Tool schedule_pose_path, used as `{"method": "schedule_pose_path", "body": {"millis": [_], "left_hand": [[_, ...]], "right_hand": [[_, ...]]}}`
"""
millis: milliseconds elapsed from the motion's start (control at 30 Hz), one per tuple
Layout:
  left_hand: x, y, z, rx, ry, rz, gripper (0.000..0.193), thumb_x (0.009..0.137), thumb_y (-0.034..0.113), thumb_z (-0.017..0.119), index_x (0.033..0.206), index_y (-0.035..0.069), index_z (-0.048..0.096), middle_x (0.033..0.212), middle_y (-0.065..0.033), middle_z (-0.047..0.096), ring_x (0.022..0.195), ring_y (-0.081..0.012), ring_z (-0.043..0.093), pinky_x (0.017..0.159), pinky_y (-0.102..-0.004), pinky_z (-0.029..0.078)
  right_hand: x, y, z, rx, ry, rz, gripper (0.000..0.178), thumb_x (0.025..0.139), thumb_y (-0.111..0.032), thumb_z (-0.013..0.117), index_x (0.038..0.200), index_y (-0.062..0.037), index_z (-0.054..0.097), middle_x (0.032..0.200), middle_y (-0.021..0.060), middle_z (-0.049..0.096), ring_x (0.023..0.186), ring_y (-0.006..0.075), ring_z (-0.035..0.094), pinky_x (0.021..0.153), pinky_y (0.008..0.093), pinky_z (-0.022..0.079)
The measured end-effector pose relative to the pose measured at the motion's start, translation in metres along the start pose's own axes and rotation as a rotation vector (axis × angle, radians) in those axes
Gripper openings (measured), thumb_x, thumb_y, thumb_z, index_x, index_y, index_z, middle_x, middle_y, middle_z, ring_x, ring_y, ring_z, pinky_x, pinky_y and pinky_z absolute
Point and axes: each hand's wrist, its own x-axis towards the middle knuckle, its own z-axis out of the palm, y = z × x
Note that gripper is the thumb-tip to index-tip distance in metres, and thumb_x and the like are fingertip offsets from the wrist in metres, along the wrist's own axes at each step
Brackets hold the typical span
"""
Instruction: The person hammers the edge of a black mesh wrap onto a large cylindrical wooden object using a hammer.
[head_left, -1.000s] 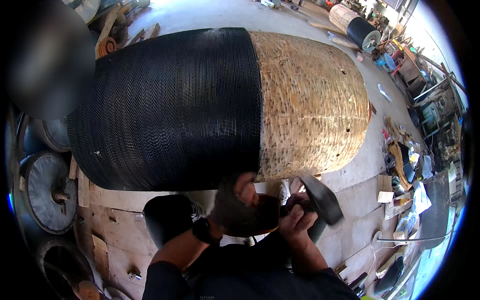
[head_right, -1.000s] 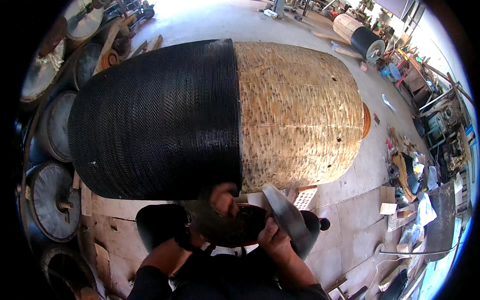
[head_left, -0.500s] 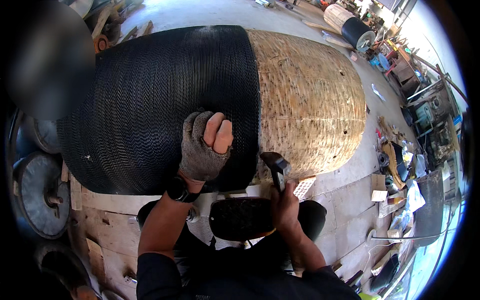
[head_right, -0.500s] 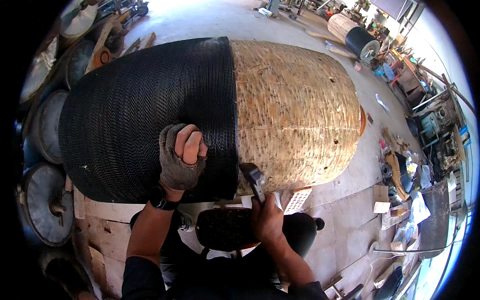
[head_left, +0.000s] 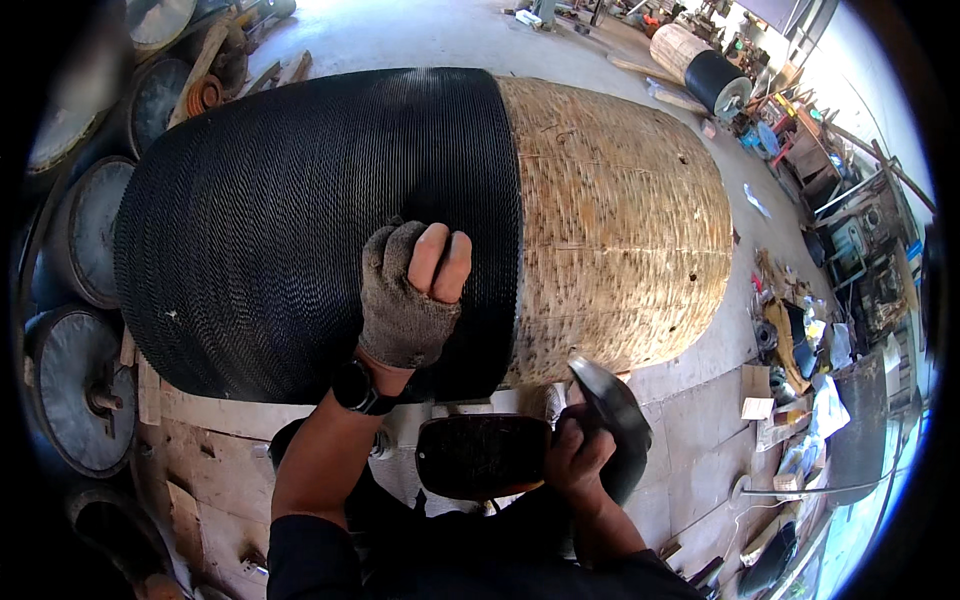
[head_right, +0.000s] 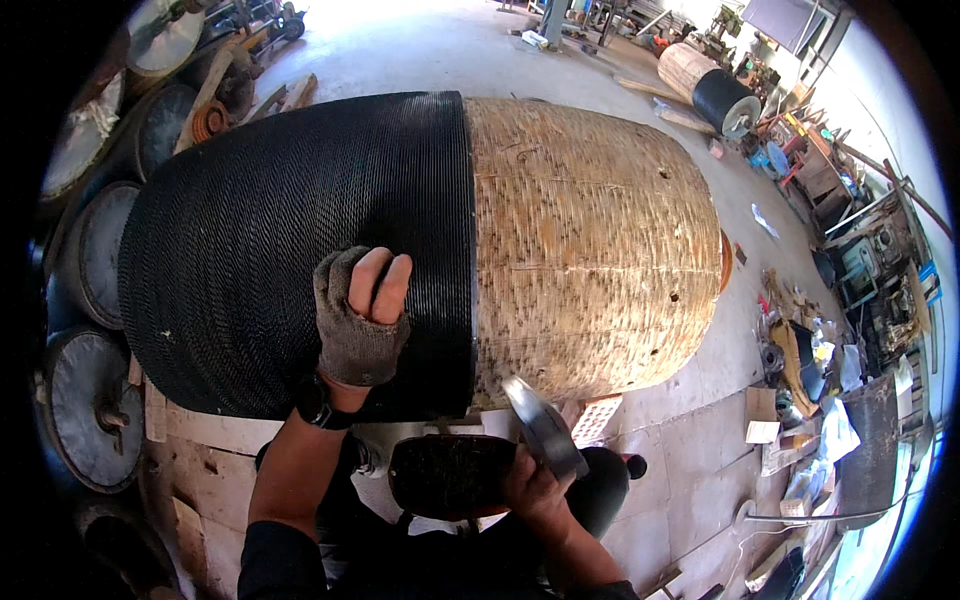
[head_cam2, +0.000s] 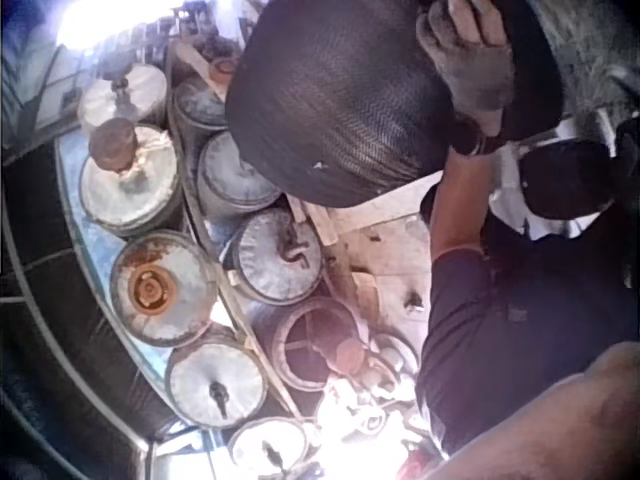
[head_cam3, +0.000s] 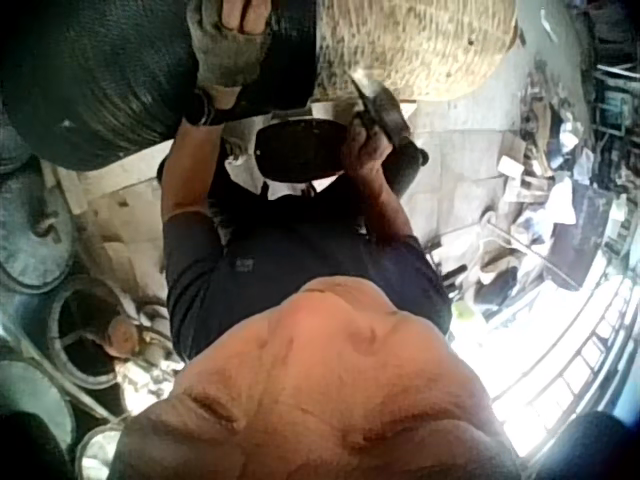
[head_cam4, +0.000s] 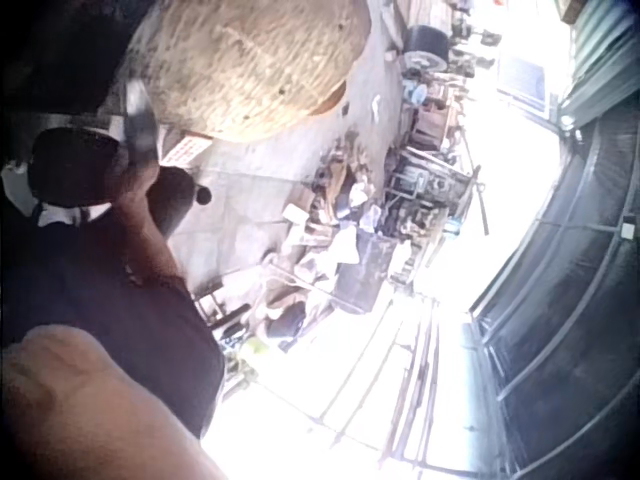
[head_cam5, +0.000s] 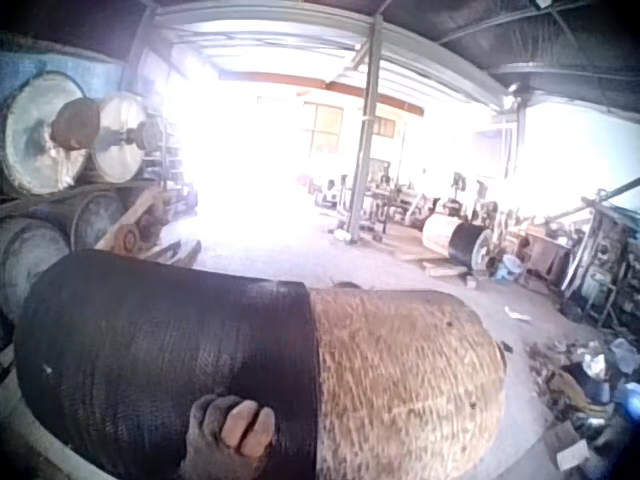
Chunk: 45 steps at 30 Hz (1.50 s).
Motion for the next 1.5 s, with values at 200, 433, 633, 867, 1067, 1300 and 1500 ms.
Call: {"method": "schedule_pose_path", "body": {"millis": [200, 433, 633, 867, 1067, 1300, 1500], "left_hand": [[0.004, -0.002, -0.003, 0.015, -0.028, -0.028, 0.038, 0.076, 0.000, 0.067, 0.113, 0.009, 0.063, 0.109, -0.0096, 0.057, 0.097, -0.0293, 0.059, 0.085, -0.0476, 0.050], [0.005, -0.002, -0.003, 0.024, -0.081, -0.059, 0.036, 0.081, 0.000, 0.067, 0.115, 0.011, 0.064, 0.107, -0.0084, 0.057, 0.097, -0.0283, 0.059, 0.085, -0.0462, 0.049], [0.001, -0.005, -0.001, 0.088, -0.163, -0.038, 0.041, 0.076, 0.003, 0.066, 0.117, 0.008, 0.062, 0.113, -0.0104, 0.053, 0.104, -0.0293, 0.055, 0.089, -0.0466, 0.047], [0.005, 0.002, -0.002, 0.161, -0.170, -0.032, 0.042, 0.078, 0.000, 0.063, 0.120, 0.009, 0.062, 0.112, -0.0106, 0.054, 0.102, -0.0288, 0.056, 0.088, -0.0452, 0.048], [-0.039, 0.078, -0.025, -0.298, -0.067, 0.015, 0.042, 0.087, 0.004, 0.064, 0.128, 0.001, 0.056, 0.103, -0.0130, 0.063, 0.093, -0.0294, 0.062, 0.090, -0.0474, 0.048], [-0.097, 0.130, -0.034, -0.633, -0.274, -0.279, 0.053, 0.086, -0.004, 0.064, 0.137, 0.005, 0.052, 0.103, -0.0127, 0.067, 0.095, -0.0266, 0.065, 0.094, -0.0444, 0.047], [-0.090, 0.129, -0.039, -0.488, -0.352, -0.308, 0.054, 0.084, -0.004, 0.065, 0.136, 0.004, 0.052, 0.099, -0.0119, 0.067, 0.094, -0.0260, 0.065, 0.092, -0.0427, 0.049]], "right_hand": [[0.013, -0.010, 0.003, -0.003, -0.091, 0.289, 0.019, 0.093, -0.008, 0.057, 0.107, 0.0039, 0.053, 0.077, 0.0215, 0.062, 0.066, 0.0396, 0.064, 0.062, 0.0452, 0.051], [0.022, -0.014, 0.005, -0.067, -0.217, 0.346, 0.022, 0.095, -0.009, 0.056, 0.112, 0.0042, 0.055, 0.080, 0.0192, 0.062, 0.071, 0.0305, 0.064, 0.064, 0.0409, 0.050], [0.007, -0.007, -0.017, 0.050, -0.033, -0.173, 0.030, 0.090, -0.005, 0.053, 0.118, 0.0061, 0.055, 0.082, 0.0200, 0.062, 0.069, 0.0385, 0.064, 0.061, 0.0428, 0.051], [-0.024, 0.002, -0.009, -0.066, -0.195, 0.376, 0.020, 0.094, -0.015, 0.063, 0.102, -0.0022, 0.050, 0.077, 0.0256, 0.063, 0.073, 0.0481, 0.063, 0.061, 0.0527, 0.050], [-0.050, 0.009, -0.022, 0.053, -0.193, 0.467, 0.020, 0.096, -0.017, 0.062, 0.100, -0.0016, 0.049, 0.077, 0.0258, 0.062, 0.073, 0.0480, 0.063, 0.059, 0.0525, 0.048], [-0.055, 0.015, -0.029, 0.094, -0.203, 0.435, 0.020, 0.096, -0.016, 0.062, 0.103, -0.0011, 0.051, 0.077, 0.0258, 0.061, 0.074, 0.0482, 0.063, 0.060, 0.0506, 0.049], [-0.058, 0.015, -0.029, 0.121, -0.238, 0.485, 0.020, 0.096, -0.017, 0.062, 0.103, -0.0005, 0.053, 0.080, 0.0270, 0.062, 0.077, 0.0486, 0.063, 0.061, 0.0508, 0.050]]}}
